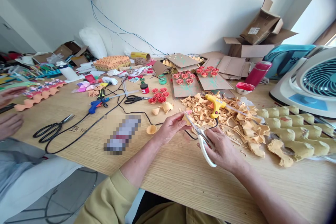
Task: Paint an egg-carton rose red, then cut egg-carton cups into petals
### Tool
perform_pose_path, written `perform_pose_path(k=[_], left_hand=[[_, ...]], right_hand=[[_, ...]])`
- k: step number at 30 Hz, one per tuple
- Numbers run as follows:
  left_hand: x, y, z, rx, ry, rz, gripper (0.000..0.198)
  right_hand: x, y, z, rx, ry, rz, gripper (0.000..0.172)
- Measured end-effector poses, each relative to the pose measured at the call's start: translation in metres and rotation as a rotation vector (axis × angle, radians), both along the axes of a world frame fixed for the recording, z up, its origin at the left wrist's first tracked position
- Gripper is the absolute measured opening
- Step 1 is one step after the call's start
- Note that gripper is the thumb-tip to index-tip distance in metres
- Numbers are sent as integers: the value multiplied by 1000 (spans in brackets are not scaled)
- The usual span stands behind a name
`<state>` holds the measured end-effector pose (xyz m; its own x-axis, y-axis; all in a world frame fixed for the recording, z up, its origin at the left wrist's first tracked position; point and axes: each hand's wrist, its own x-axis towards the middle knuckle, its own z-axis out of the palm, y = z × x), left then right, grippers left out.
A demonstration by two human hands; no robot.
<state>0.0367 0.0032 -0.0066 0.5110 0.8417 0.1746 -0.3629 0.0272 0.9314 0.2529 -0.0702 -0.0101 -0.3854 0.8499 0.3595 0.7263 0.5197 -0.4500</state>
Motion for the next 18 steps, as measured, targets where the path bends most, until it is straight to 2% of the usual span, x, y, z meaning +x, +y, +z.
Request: perform_pose_path(k=[6, 13, 18], left_hand=[[-2, 1, -1, 14, -20, -5, 52], [-7, 8, 2, 5, -54, 99, 52], [-6, 8, 1, -76, -108, 26, 45]], right_hand=[[1, 0, -4, -26, 27, -10, 30], [2, 4, -7, -76, 99, -66, 31], [4, 6, -5, -136, 186, -169, 30]])
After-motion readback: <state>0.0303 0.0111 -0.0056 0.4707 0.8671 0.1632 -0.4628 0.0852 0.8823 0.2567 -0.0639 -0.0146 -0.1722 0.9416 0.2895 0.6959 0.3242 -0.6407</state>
